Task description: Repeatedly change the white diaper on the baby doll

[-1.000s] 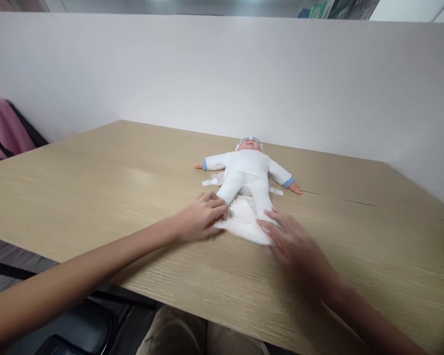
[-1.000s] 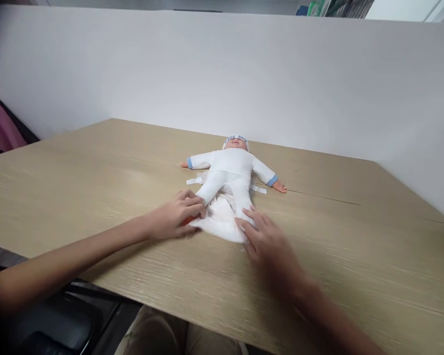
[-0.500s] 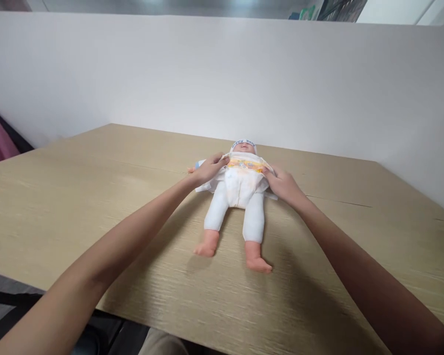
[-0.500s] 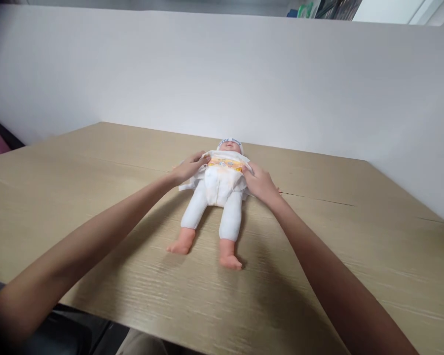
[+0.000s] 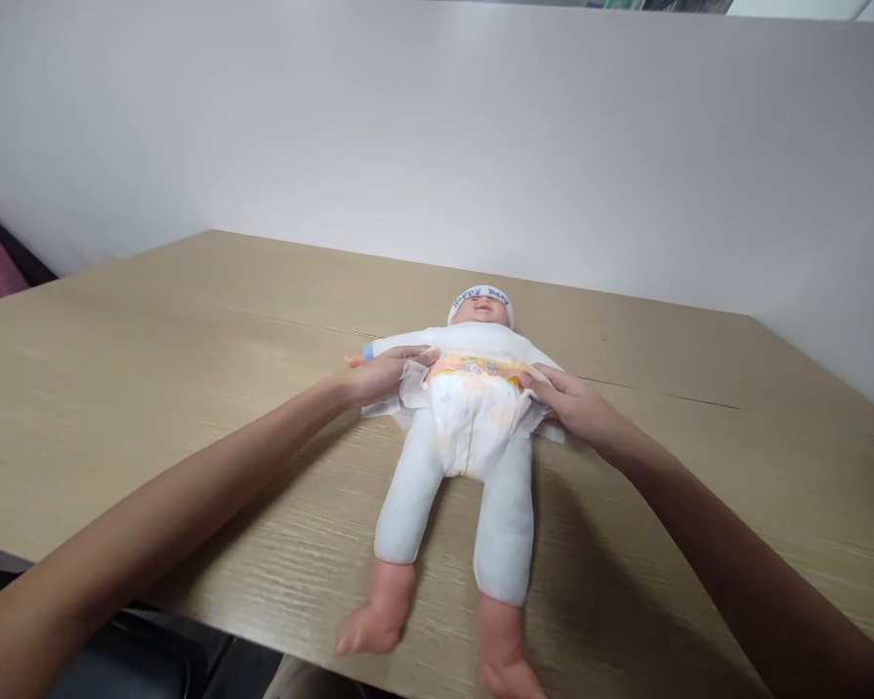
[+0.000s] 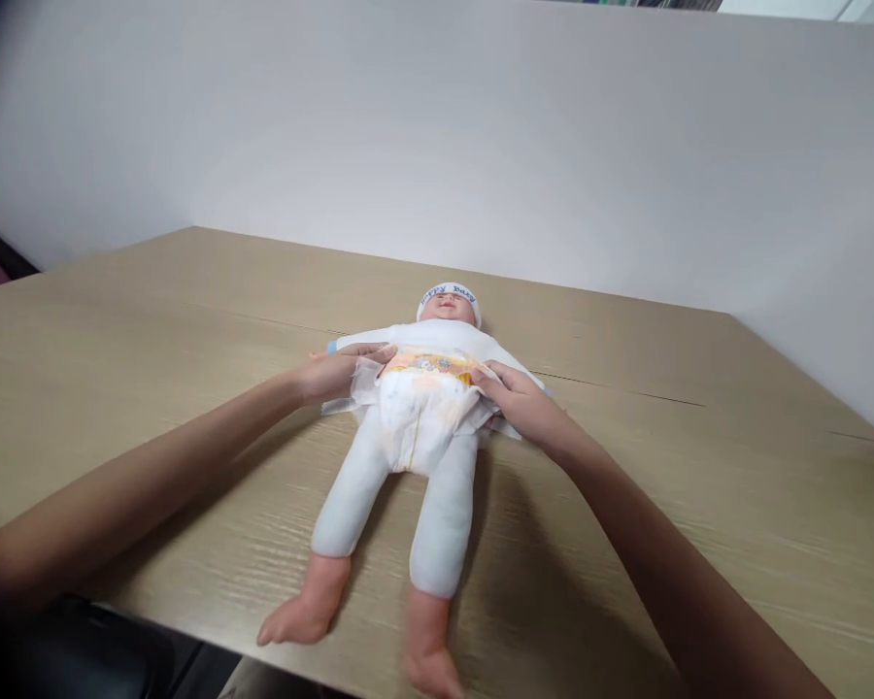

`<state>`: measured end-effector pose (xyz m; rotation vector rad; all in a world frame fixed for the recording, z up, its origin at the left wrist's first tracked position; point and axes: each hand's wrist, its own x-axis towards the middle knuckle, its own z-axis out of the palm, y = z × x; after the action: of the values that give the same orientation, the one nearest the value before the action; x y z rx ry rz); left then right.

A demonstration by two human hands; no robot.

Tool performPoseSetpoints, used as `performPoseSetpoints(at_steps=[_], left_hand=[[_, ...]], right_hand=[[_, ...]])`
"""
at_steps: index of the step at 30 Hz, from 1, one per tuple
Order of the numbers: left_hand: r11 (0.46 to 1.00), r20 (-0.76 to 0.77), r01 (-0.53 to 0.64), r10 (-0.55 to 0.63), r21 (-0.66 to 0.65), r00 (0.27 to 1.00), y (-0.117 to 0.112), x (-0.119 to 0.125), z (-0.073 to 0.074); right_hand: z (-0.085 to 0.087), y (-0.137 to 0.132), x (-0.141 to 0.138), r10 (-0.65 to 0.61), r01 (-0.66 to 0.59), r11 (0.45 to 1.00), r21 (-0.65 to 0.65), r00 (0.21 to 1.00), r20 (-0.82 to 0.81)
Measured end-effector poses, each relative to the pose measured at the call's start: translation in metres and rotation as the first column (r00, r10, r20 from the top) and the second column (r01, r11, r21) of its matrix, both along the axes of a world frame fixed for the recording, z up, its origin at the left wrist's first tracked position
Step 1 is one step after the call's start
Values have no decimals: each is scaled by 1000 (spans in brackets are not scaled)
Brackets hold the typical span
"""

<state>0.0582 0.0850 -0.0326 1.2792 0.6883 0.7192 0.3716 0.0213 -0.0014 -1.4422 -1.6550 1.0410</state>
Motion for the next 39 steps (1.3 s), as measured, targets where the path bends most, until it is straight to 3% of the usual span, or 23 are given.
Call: performPoseSetpoints(at_steps=[3, 6, 9, 11, 14, 17, 19, 25, 29, 34, 39], left_hand=[[998, -72, -47, 50, 36, 996, -2, -11, 9], [979, -170, -150, 173, 139, 970, 4, -19, 20], [927, -237, -207, 288, 314, 928, 1, -21, 38], [842, -272, -189, 362, 505, 891, -8, -13, 52], [659, -286, -56, 398, 750, 872, -29, 15, 69], [469, -368, 178, 354, 865, 860, -45, 52, 75], [392, -449, 301, 371, 869, 813, -50, 73, 72], [338, -481, 347, 516, 875, 709, -50, 95, 57], [319, -481, 361, 550, 876, 683, -52, 96, 53], [328, -486, 359, 556, 874, 675, -55, 97, 52], [349, -487, 344, 531, 871, 693, -55, 97, 53]], right_hand=[[2, -6, 5, 15, -16, 1000, -16, 999, -37], [-6, -10, 18, -117, 117, 987, 106, 993, -5], [-21, -30, 33, -262, 222, 944, 246, 954, 145], [-32, -46, 40, -299, 212, 926, 314, 918, 262], [-46, -63, 42, -305, 141, 911, 388, 864, 401], [-52, -66, 41, -337, 127, 897, 423, 818, 467], [-54, -65, 40, -364, 150, 892, 427, 797, 481], [-53, -63, 39, -371, 272, 925, 264, 795, 480], [-45, -63, 41, -279, 224, 959, 171, 843, 459], [-16, -61, 40, -140, 113, 984, 136, 967, 214], [10, -36, 10, -104, 81, 986, 145, 983, 153]])
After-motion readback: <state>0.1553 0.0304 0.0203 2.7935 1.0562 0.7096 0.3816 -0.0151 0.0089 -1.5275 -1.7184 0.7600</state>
